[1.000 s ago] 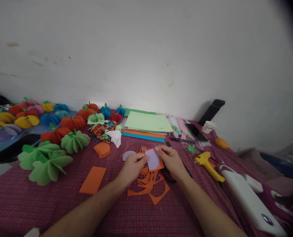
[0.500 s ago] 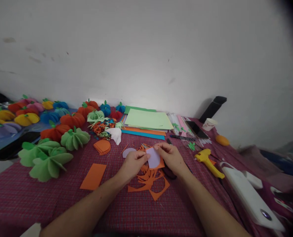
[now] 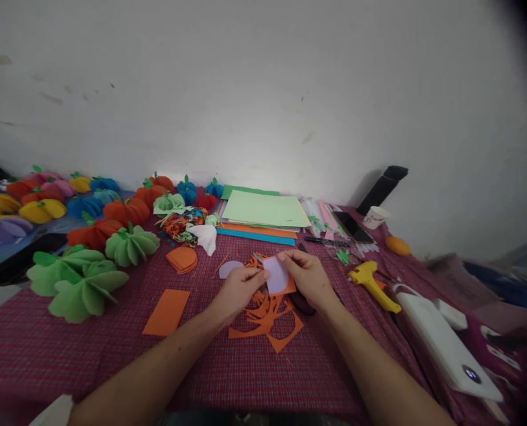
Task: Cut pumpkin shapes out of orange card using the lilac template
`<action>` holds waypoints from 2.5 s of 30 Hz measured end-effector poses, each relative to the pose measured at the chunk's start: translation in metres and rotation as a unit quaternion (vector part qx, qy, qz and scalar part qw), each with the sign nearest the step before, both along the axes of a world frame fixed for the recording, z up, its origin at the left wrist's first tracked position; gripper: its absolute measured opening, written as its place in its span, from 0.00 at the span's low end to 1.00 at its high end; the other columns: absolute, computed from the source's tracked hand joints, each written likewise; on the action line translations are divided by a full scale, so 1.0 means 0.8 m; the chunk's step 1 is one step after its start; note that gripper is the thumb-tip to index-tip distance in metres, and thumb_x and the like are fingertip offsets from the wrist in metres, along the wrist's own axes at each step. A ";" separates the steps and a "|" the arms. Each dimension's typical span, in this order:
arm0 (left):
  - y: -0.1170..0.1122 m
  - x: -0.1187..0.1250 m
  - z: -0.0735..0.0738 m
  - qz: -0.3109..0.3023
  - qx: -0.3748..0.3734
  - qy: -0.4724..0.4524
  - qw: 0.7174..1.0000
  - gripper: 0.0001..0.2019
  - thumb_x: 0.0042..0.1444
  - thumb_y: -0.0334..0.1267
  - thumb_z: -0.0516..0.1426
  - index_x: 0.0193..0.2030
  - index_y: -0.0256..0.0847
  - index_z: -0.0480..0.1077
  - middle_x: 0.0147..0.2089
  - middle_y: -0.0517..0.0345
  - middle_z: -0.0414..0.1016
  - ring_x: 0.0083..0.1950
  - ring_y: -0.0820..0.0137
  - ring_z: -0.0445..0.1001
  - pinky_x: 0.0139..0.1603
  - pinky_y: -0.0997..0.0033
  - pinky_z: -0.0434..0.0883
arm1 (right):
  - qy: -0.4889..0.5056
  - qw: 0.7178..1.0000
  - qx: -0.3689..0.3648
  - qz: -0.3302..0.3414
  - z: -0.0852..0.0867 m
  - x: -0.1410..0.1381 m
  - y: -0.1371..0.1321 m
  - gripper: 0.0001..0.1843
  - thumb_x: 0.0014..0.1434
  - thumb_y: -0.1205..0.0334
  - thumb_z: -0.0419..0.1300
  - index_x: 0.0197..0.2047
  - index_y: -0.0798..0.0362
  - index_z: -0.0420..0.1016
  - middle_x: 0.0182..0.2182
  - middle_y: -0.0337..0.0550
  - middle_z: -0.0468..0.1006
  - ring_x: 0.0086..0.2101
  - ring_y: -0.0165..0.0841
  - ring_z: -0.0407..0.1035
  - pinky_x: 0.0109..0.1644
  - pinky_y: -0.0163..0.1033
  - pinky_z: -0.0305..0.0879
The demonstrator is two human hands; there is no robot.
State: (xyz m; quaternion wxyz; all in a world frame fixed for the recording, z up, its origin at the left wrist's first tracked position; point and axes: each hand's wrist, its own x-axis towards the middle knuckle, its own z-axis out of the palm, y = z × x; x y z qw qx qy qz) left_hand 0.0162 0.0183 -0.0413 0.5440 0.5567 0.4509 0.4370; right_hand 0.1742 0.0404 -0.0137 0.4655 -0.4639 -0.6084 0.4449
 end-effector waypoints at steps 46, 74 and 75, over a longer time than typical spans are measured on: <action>-0.001 0.000 0.018 0.059 -0.012 -0.071 0.996 0.19 0.47 0.50 0.55 0.18 0.35 0.64 0.18 0.63 0.61 0.22 0.77 0.57 0.23 0.77 0.55 | 0.013 0.997 -0.045 0.056 -0.007 -0.004 -0.002 0.15 0.50 0.51 0.60 0.31 0.57 0.73 0.27 0.40 0.74 0.26 0.28 0.65 0.30 0.33 0.62; 0.009 -0.029 0.027 -0.104 -0.058 0.026 0.993 0.11 0.42 0.42 0.60 0.28 0.34 0.71 0.25 0.60 0.70 0.25 0.75 0.66 0.24 0.78 0.60 | -0.073 0.983 -0.084 0.145 -0.006 0.005 -0.008 0.11 0.46 0.56 0.61 0.21 0.55 0.74 0.15 0.35 0.70 0.17 0.26 0.60 0.20 0.31 0.54; 0.010 -0.029 0.025 -0.102 -0.059 0.030 0.993 0.11 0.42 0.41 0.60 0.28 0.34 0.71 0.25 0.60 0.70 0.25 0.75 0.66 0.24 0.78 0.60 | -0.077 0.982 -0.084 0.148 -0.007 0.006 -0.008 0.11 0.47 0.56 0.61 0.22 0.55 0.74 0.15 0.34 0.70 0.17 0.26 0.60 0.20 0.31 0.54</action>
